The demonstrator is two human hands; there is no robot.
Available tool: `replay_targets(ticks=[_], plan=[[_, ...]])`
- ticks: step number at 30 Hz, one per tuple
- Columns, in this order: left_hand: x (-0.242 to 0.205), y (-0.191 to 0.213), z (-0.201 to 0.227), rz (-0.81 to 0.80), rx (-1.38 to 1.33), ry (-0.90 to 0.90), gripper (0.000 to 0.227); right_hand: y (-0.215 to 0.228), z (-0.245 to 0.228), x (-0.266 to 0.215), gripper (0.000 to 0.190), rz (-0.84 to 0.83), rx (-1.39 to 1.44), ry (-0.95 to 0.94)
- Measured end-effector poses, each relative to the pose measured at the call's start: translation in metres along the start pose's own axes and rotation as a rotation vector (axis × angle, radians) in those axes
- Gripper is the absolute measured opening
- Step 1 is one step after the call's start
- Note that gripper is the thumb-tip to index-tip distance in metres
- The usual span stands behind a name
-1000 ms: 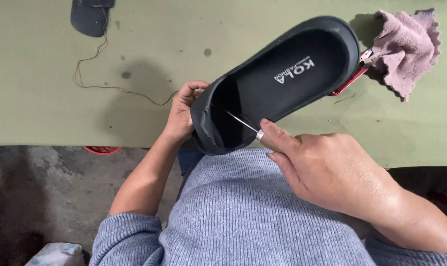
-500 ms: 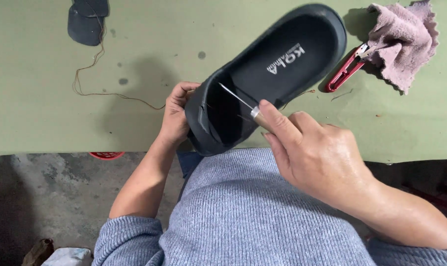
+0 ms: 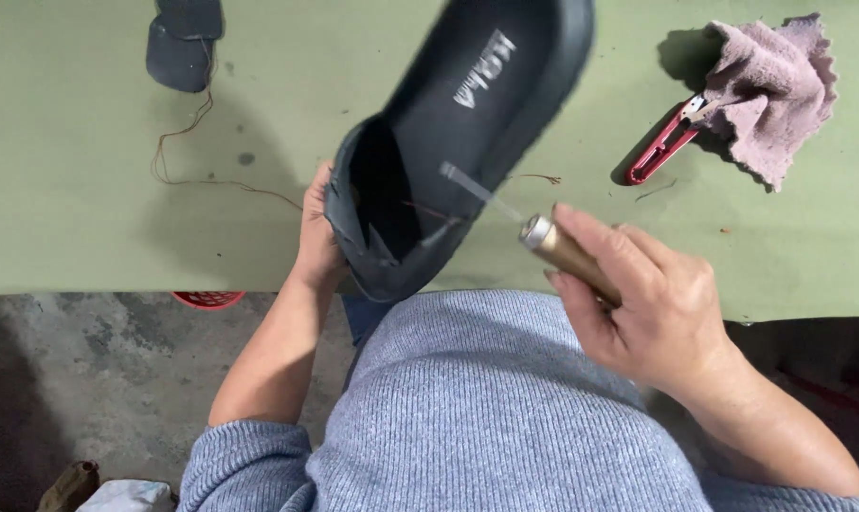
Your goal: The person is repairing a black slipper by hand-sewing the upper strap to the sole. They use a wooden-handled awl to pierce holes and pull the thread through, then use pliers to cut the thread. The person repeatedly pulls the thread tight and adjusts the slipper's position on the table.
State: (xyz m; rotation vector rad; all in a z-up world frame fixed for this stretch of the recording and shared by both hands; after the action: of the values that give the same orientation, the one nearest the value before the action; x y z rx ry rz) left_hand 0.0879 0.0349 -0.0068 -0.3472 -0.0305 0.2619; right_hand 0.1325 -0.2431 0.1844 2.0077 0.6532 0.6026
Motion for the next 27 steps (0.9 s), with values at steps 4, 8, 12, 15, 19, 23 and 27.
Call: replay_targets(ticks=[4, 8, 12, 15, 19, 23, 27], plan=[[-0.003, 0.006, 0.006, -0.006, 0.031, -0.014, 0.016, 0.005, 0.0, -0.004, 0.034, -0.02, 0.001, 0.07], [0.003, 0.006, 0.007, -0.07, -0.082, -0.009, 0.02, 0.008, 0.016, -0.014, 0.037, -0.026, -0.015, 0.092], [0.009, 0.008, 0.007, -0.037, -0.061, 0.03, 0.022, 0.018, 0.047, -0.016, 0.036, 0.023, -0.025, -0.021], [0.015, 0.009, 0.002, -0.048, 0.015, 0.058, 0.021, 0.017, 0.038, -0.001, 0.034, 0.071, 0.086, 0.056], [0.021, 0.012, -0.008, -0.085, 0.074, 0.099, 0.021, 0.0, 0.046, 0.016, 0.029, -0.013, 0.042, 0.085], [0.039, 0.016, -0.019, -0.116, 0.351, 0.177, 0.024, -0.015, 0.063, 0.03, 0.026, -0.042, 0.143, 0.055], [0.051, -0.001, -0.003, -0.051, 0.524, 0.402, 0.019, -0.028, 0.076, 0.032, 0.023, -0.017, 0.124, 0.071]])
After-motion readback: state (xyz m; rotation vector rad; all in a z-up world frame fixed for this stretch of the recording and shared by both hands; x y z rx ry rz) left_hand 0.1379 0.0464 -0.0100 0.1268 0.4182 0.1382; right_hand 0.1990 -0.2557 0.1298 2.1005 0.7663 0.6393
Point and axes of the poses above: each hand's wrist, its own x-axis towards the middle knuckle, its own y-axis out of the back of the hand, z = x × y, the point moved 6 cm from there along x, towards the middle knuckle, and after that the axes turned 4 degrees about -y, right-handed, at the moved point
